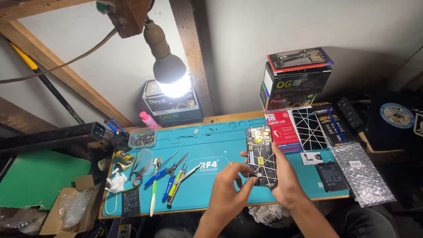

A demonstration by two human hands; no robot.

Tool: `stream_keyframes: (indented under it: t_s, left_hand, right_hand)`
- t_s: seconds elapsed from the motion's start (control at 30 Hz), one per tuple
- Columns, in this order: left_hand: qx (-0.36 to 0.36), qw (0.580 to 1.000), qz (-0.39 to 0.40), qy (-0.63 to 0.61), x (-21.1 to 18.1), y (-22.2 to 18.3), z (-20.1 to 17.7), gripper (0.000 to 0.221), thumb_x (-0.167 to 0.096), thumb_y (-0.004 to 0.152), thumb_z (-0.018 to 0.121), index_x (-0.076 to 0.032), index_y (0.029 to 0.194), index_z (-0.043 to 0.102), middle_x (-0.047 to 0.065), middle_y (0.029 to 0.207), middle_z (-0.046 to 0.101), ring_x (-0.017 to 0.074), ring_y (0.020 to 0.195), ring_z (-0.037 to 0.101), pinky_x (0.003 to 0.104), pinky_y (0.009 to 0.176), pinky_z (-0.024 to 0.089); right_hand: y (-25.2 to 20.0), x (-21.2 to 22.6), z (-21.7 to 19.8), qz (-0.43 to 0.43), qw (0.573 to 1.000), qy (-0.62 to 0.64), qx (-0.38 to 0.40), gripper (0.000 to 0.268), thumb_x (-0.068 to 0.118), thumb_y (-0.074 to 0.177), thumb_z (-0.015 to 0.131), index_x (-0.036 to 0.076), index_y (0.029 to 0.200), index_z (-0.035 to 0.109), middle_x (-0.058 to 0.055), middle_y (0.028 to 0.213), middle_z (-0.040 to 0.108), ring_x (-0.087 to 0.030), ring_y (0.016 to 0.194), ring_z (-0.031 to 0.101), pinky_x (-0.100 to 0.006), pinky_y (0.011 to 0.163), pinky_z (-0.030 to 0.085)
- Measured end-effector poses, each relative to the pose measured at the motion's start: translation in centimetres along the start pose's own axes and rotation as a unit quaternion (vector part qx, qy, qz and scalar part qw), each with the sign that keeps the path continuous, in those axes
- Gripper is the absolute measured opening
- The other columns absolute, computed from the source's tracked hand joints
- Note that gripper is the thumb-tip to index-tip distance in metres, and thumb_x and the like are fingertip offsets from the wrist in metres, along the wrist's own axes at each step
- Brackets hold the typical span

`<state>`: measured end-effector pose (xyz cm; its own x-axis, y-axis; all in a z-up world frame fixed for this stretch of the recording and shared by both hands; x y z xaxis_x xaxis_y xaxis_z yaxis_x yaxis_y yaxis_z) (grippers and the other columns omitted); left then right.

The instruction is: The person is performing a screen replacement on a mobile phone, involving securing the screen with rubber bands and inspecting internal components.

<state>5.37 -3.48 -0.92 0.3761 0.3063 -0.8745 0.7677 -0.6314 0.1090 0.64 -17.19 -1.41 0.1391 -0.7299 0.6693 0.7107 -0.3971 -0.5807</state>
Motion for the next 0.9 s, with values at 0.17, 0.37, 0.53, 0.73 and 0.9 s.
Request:
stream_keyframes:
  t_s: [0.17,0.37,0.53,0.73,0.9]
  left_hand:
    - [-0.001,0.992,-0.083,-0.091,1.0,1.0,-0.6,0.009,-0.021,0.091,0.082,-0.015,0.092,0.075,-0.003,0.089,0.078,0.0087,0.07,0.06,0.03,0.053,0.043]
    - [-0.044,0.995,-0.048,-0.072,1.5,0.8,-0.5,0.009,-0.019,0.095,0.078,-0.013,0.088,0.078,0.001,0.084,0.075,0.013,0.076,0.066,0.032,0.058,0.052]
    - [0.039,0.988,-0.096,-0.118,2.7,0.5,0.0,0.017,-0.023,0.108,0.063,-0.012,0.095,0.066,0.002,0.09,0.063,0.0163,0.079,0.053,0.036,0.068,0.042]
    - [0.044,0.961,-0.132,-0.24,3.0,-0.8,2.7,0.014,-0.018,0.108,0.064,-0.011,0.096,0.064,-0.003,0.084,0.056,0.0095,0.073,0.048,0.029,0.065,0.041]
    - [-0.004,0.976,-0.132,-0.172,3.2,-1.3,3.4,0.01,-0.02,0.105,0.064,-0.014,0.097,0.066,-0.004,0.094,0.068,0.0102,0.085,0.061,0.029,0.069,0.048]
  right_hand:
    - [0.5,0.1,0.6,-0.015,0.999,-0.037,-0.012,0.062,0.047,0.114,0.034,0.005,0.145,0.067,-0.025,0.119,0.08,-0.035,0.086,0.07,-0.049,0.076,0.057]
    - [0.2,0.1,1.6,-0.037,0.998,-0.045,-0.031,0.058,0.046,0.115,0.034,0.006,0.142,0.067,-0.022,0.122,0.08,-0.034,0.105,0.073,-0.048,0.082,0.056]
    - [1.4,-0.2,0.7,-0.045,0.999,-0.022,-0.013,0.062,0.048,0.114,0.033,0.006,0.147,0.064,-0.025,0.123,0.078,-0.034,0.104,0.071,-0.047,0.082,0.055]
    - [3.8,-1.0,-1.0,-0.098,0.99,0.093,-0.03,0.065,0.054,0.114,0.029,0.013,0.156,0.056,-0.02,0.136,0.072,-0.029,0.12,0.066,-0.043,0.09,0.051]
    - [2.3,0.6,-1.2,-0.159,0.983,0.066,-0.063,0.068,0.056,0.111,0.027,0.018,0.161,0.052,-0.013,0.138,0.072,-0.022,0.123,0.065,-0.037,0.091,0.051]
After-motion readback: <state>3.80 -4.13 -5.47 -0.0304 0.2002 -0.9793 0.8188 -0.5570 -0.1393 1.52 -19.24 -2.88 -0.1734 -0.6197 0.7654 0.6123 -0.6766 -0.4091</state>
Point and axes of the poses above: each hand's wrist, its own y-axis towards the middle knuckle, its own z-axis out of the palm, x = y × z, the point moved 6 cm from there along y, towards the middle knuckle
